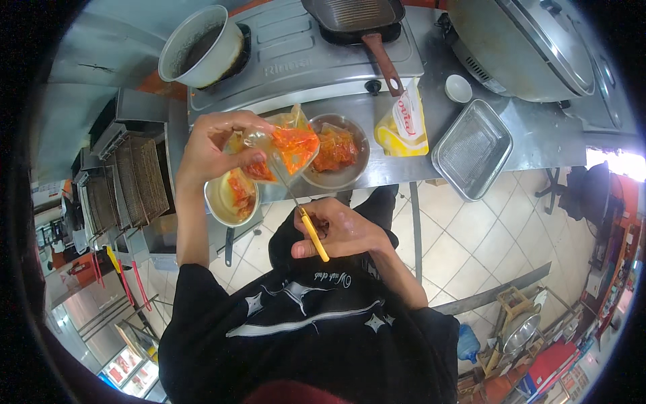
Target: The person cuts open plastic bags of food items using shears and places the food into a metal bowl, then carries the bowl to a counter and organizes packaging materials and labels while holding a handheld electronic device.
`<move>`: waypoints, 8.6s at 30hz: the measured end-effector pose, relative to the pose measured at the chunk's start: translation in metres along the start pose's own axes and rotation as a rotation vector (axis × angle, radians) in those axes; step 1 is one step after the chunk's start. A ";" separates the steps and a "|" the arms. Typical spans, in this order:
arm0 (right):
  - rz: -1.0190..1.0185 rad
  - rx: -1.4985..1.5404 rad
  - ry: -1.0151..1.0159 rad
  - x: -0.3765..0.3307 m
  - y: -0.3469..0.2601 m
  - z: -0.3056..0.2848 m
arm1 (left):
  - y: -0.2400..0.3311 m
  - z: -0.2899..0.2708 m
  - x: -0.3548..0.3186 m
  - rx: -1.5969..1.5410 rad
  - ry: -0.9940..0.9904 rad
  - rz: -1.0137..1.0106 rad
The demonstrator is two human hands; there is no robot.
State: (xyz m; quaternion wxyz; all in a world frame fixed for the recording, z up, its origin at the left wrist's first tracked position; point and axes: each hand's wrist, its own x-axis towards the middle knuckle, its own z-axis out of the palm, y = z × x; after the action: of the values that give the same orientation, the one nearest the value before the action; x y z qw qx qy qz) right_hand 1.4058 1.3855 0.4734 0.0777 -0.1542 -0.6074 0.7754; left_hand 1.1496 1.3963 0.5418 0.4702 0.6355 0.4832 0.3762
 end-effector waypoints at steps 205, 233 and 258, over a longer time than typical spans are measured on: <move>-0.172 0.364 -0.293 0.043 0.032 0.025 | -0.010 -0.024 -0.059 -0.018 0.158 -0.220; -0.085 0.432 -0.294 0.049 0.028 0.028 | -0.010 -0.025 -0.060 -0.032 0.053 -0.117; -0.076 0.436 -0.279 0.054 0.028 0.026 | -0.010 -0.027 -0.054 0.099 -0.095 -0.169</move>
State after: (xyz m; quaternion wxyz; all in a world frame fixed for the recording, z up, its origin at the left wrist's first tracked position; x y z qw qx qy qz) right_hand 1.3481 1.3717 0.4445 0.0534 -0.0023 -0.4360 0.8983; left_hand 1.1081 1.3515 0.5380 0.4908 0.6321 0.5300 0.2804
